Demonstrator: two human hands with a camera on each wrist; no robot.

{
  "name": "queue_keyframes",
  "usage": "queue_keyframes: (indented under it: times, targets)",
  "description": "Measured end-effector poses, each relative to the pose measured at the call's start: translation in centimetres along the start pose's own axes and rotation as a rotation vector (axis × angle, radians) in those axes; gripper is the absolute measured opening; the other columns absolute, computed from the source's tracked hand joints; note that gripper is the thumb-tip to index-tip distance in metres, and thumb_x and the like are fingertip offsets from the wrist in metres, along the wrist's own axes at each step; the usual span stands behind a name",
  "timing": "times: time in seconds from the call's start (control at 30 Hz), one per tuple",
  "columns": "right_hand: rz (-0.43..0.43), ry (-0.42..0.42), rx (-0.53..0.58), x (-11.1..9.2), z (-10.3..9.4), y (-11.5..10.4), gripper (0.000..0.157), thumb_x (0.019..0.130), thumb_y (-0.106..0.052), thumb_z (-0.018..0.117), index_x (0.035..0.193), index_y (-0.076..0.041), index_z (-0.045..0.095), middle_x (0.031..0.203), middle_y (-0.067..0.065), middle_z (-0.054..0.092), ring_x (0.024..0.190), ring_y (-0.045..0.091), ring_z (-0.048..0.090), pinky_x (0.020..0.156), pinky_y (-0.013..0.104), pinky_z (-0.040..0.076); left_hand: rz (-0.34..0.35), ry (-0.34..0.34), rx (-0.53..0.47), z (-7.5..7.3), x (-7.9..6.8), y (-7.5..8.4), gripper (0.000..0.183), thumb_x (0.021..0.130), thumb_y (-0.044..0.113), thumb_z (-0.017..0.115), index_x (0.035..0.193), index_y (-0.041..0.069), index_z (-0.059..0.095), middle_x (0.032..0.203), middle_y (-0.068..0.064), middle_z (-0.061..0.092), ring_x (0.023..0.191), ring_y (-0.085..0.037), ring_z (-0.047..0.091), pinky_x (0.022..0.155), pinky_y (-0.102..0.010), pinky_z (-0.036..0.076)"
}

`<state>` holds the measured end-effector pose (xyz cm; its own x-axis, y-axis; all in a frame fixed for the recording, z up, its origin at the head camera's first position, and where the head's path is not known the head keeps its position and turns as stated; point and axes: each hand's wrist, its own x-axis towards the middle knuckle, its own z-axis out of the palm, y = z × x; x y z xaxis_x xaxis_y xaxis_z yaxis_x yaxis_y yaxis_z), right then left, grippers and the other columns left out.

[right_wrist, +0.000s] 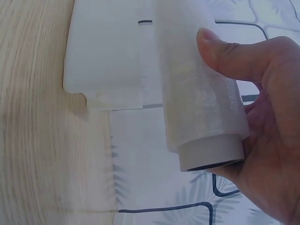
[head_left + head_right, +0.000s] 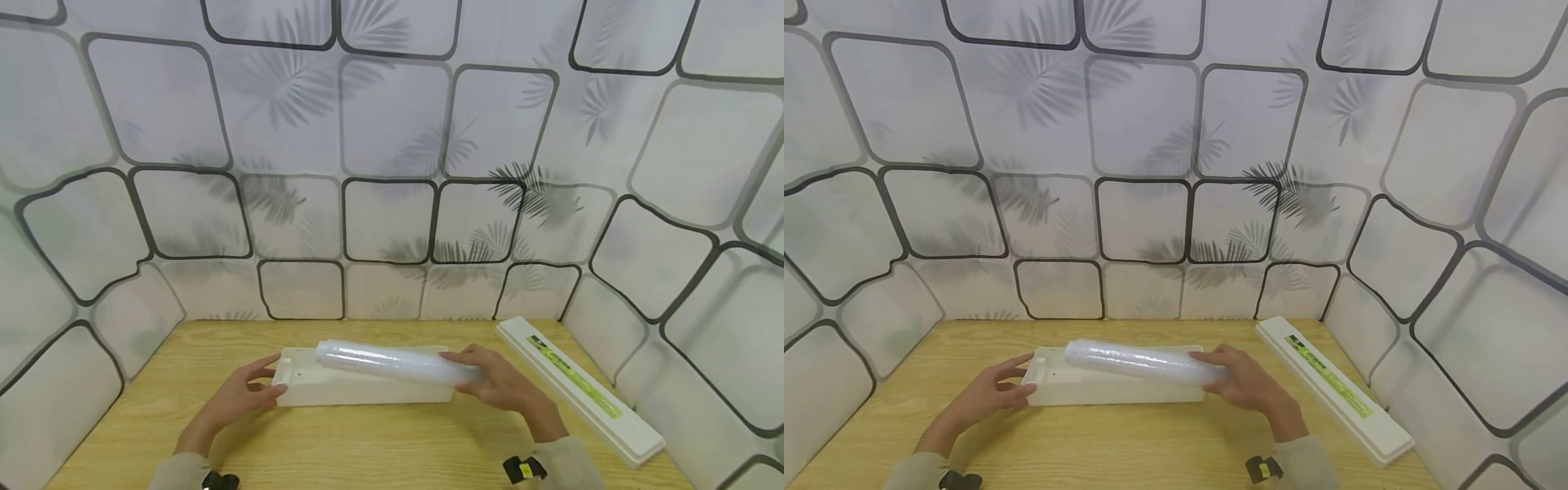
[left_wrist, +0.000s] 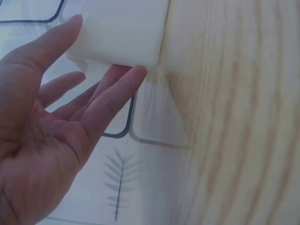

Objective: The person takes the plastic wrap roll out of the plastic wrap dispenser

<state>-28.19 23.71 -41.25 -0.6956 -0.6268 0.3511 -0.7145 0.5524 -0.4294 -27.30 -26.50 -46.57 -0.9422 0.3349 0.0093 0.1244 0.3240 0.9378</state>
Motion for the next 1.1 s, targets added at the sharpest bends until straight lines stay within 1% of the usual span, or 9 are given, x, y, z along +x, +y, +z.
queue_keyframes:
  times: [0.17,0.33,0.5,0.7,0.83,0.97,1.1]
  targets:
    - [-0.002,0.027,-0.011,-0.2,-0.3,0.3,0.052,0.091,-0.019,0.078,0.139,-0.005,0.065,0.106,0.008,0.07,0.091,0.009,0.06,0.074,0.025,0.054,0.005,-0.006,-0.002,0.0,0.0,0.0,0.082,0.1,0.019,0.07,0.162,-0.004,0.021,0.145,-0.045,0.043,0.098,-0.029,0.074,0.083,-0.035,0.066]
    - [0.007,0.048,0.005,-0.6,-0.6,0.6,0.051,0.092,-0.019,0.077,0.14,-0.005,0.064,0.106,0.008,0.069,0.091,0.008,0.059,0.074,0.024,0.053,0.01,-0.013,-0.018,0.0,0.0,-0.1,0.083,0.099,0.018,0.071,0.162,-0.005,0.021,0.146,-0.046,0.042,0.1,-0.032,0.073,0.083,-0.037,0.066]
    - [-0.005,0.081,-0.008,-0.8,-1.1,0.6,0.05,0.091,-0.017,0.078,0.138,-0.004,0.066,0.105,0.008,0.07,0.092,0.011,0.061,0.076,0.027,0.055,0.013,-0.01,-0.016,0.0,0.1,-0.2,0.083,0.1,0.017,0.07,0.161,-0.005,0.02,0.146,-0.047,0.04,0.099,-0.033,0.074,0.083,-0.036,0.066]
    - [0.016,0.086,-0.042,-1.0,-1.6,0.8,0.05,0.089,-0.017,0.079,0.137,-0.004,0.067,0.107,0.01,0.072,0.094,0.017,0.064,0.078,0.03,0.056,0.01,-0.012,-0.014,0.0,0.0,-0.1,0.083,0.1,0.017,0.07,0.162,-0.005,0.02,0.147,-0.048,0.039,0.1,-0.033,0.074,0.084,-0.036,0.066]
    - [-0.006,0.109,-0.057,-1.2,-1.7,1.2,0.049,0.089,-0.015,0.08,0.135,-0.003,0.067,0.108,0.011,0.072,0.093,0.015,0.064,0.077,0.03,0.056,-0.002,-0.016,-0.026,0.0,-0.1,0.1,0.083,0.1,0.018,0.07,0.162,-0.005,0.019,0.148,-0.047,0.037,0.1,-0.032,0.073,0.085,-0.037,0.066]
    - [-0.017,0.132,-0.046,-1.4,-1.8,1.6,0.049,0.087,-0.01,0.08,0.133,0.001,0.067,0.108,0.013,0.073,0.092,0.013,0.063,0.076,0.028,0.056,-0.003,-0.022,-0.034,-0.1,-0.1,0.2,0.083,0.1,0.018,0.069,0.162,-0.004,0.018,0.149,-0.047,0.036,0.101,-0.032,0.073,0.085,-0.037,0.066]
    - [0.017,0.138,-0.077,-1.8,-2.0,2.0,0.05,0.087,-0.014,0.08,0.134,-0.001,0.068,0.109,0.012,0.073,0.093,0.013,0.063,0.077,0.029,0.057,0.001,-0.023,-0.035,0.0,-0.1,0.2,0.083,0.1,0.018,0.07,0.162,-0.005,0.018,0.148,-0.047,0.037,0.1,-0.032,0.073,0.085,-0.037,0.066]
